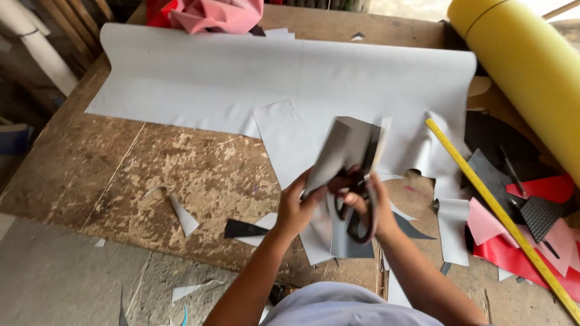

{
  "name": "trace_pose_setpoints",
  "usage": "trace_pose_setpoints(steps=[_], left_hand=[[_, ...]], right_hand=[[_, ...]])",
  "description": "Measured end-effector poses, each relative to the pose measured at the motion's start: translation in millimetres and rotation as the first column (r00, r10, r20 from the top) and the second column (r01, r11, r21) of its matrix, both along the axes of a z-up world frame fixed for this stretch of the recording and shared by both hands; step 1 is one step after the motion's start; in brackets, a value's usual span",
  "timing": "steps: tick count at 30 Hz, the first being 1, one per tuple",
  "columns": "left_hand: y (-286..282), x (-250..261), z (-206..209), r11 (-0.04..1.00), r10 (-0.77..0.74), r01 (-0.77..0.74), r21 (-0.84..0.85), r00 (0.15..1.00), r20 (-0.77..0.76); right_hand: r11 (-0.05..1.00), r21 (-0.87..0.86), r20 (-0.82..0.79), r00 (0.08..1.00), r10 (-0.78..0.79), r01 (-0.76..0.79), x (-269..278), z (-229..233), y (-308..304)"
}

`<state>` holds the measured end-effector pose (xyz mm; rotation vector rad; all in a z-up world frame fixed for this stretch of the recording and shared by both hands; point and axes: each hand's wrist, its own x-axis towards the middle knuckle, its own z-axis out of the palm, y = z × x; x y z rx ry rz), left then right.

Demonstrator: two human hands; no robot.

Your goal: The person uses scissors to cut a large sheet of white material with a black backing into long strips and smaller rectangular pieces. They repeatedly cut along drawn lines, separate the layers, and trim the edges of the cut pieces on a wooden workbench.

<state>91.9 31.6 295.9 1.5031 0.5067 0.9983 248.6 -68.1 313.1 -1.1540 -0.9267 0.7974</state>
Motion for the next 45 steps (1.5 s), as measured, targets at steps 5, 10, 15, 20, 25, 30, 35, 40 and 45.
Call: trace_pose_setpoints(steps=[5, 10, 15, 20, 25, 30, 35, 40, 45], left_hand=[[-17, 12, -15, 0.804, 0.152, -0.028, 0.594, 0.975, -0.159], [-19, -3, 43, 0.956, -0.199, 0.197, 0.219, 0.980, -0.015], [-6, -15, 62, 0.905, -0.411, 0.424, -0.027, 0.889, 0.201], [-21, -21, 88, 0.957, -0.151, 0.128, 0.261, 0.986, 0.071], [-18, -23, 46, 0.959, 0.063, -0.069, 0.277, 0.998, 0.030], [-19, -28, 46, 0.959, 0.026, -0.056, 0.278, 0.993, 0.112], [-33, -24, 85, 0.936, -0.025, -0.074, 0.345, 0.962, 0.273], [-40, -21, 44, 0.903, 0.152, -0.260, 0.342, 0.938, 0.312], [-46, -19, 43, 0.896, 0.191, -0.285, 0.341, 0.940, 0.284]], right_hand=[[0.889, -0.051, 0.061, 0.890, -0.452, 0.455, 23, 9, 4], [0.987, 0.030, 0.130, 0.978, -0.161, 0.158, 13, 3, -1], [0.987, 0.101, 0.131, 0.985, 0.110, -0.123, -19, 42, -7], [0.988, 0.051, 0.288, 0.945, -0.155, 0.146, -3, 45, -15], [0.968, 0.156, 0.220, 0.948, -0.228, 0.197, 0, 77, -19], [0.970, 0.201, 0.234, 0.955, -0.181, 0.134, 12, 73, -16], [0.950, 0.286, 0.188, 0.965, -0.182, 0.123, 1, 77, -17], [0.948, 0.298, 0.155, 0.974, -0.163, 0.111, 1, 69, -16], [0.941, 0.315, 0.142, 0.974, -0.176, 0.124, -6, 73, -20]])
